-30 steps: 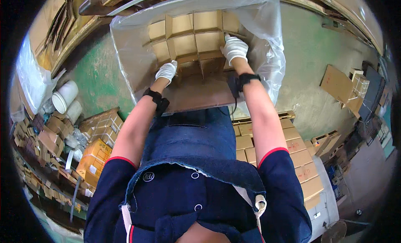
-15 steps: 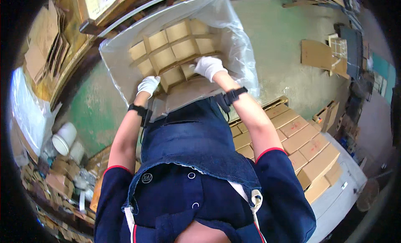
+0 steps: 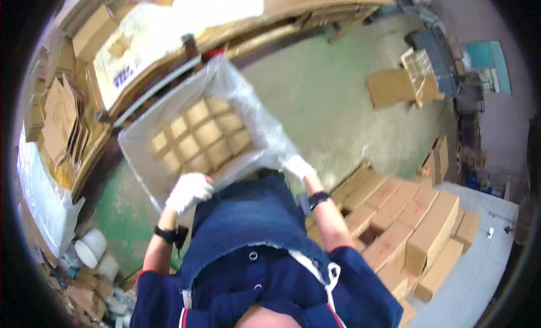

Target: Packing metal cans into cardboard boxes with protective plastic liners and dividers.

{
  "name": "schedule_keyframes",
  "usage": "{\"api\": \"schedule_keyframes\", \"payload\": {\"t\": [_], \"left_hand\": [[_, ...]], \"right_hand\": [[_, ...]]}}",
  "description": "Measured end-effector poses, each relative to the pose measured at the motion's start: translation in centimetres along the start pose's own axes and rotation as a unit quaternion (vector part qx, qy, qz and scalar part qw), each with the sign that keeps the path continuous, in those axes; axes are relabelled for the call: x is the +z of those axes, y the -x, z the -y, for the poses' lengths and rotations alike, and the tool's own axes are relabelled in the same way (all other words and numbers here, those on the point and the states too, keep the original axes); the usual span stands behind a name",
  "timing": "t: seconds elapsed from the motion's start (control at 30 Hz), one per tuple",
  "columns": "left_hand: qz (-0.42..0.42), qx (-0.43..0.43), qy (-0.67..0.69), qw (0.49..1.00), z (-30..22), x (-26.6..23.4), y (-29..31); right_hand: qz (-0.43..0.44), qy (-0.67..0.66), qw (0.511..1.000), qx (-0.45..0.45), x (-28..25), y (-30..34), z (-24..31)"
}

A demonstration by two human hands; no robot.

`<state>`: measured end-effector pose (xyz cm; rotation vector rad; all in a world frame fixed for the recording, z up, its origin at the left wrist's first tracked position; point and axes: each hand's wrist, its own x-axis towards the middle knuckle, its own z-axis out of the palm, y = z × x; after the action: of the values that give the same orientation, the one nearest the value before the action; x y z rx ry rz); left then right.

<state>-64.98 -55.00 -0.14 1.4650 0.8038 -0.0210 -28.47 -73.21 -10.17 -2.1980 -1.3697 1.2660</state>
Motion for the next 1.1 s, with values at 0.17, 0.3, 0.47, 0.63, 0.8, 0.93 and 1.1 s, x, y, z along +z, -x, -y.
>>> {"api": "schedule_keyframes", "payload": {"t": [0.17,0.3,0.47,0.63,0.8,0.93,1.1], "left_hand": [[0.208,-0.001,-0.239,0.948,-7.0,12.8,-11.4],[0.121,-0.028,-0.273,0.954,-10.8,20.1,-14.9],[0.107,0.001,-0.317,0.942,-16.9,25.6,-22.1],[0.044,0.003,-0.328,0.944,-21.0,24.6,-27.0],[-0.003,-0.067,-0.333,0.941,-23.7,22.0,-31.7],[0.02,-0.033,-0.323,0.946,-24.5,19.0,-38.3],[-0.033,0.025,-0.34,0.94,-31.6,15.9,-47.8]], "right_hand": [[0.062,-0.008,0.964,0.258,7.0,-1.5,-20.0],[0.187,-0.194,0.957,0.111,-6.0,-0.6,-11.9],[0.076,-0.2,0.967,0.139,-15.6,1.4,-20.3],[0.046,-0.37,0.915,0.155,-22.4,-2.4,-20.0],[0.095,-0.319,0.941,0.063,-28.0,-7.3,-17.9],[0.11,-0.074,0.991,-0.006,-34.4,-11.8,-21.6],[-0.007,-0.16,0.967,0.198,-43.1,-12.5,-27.6]]}}
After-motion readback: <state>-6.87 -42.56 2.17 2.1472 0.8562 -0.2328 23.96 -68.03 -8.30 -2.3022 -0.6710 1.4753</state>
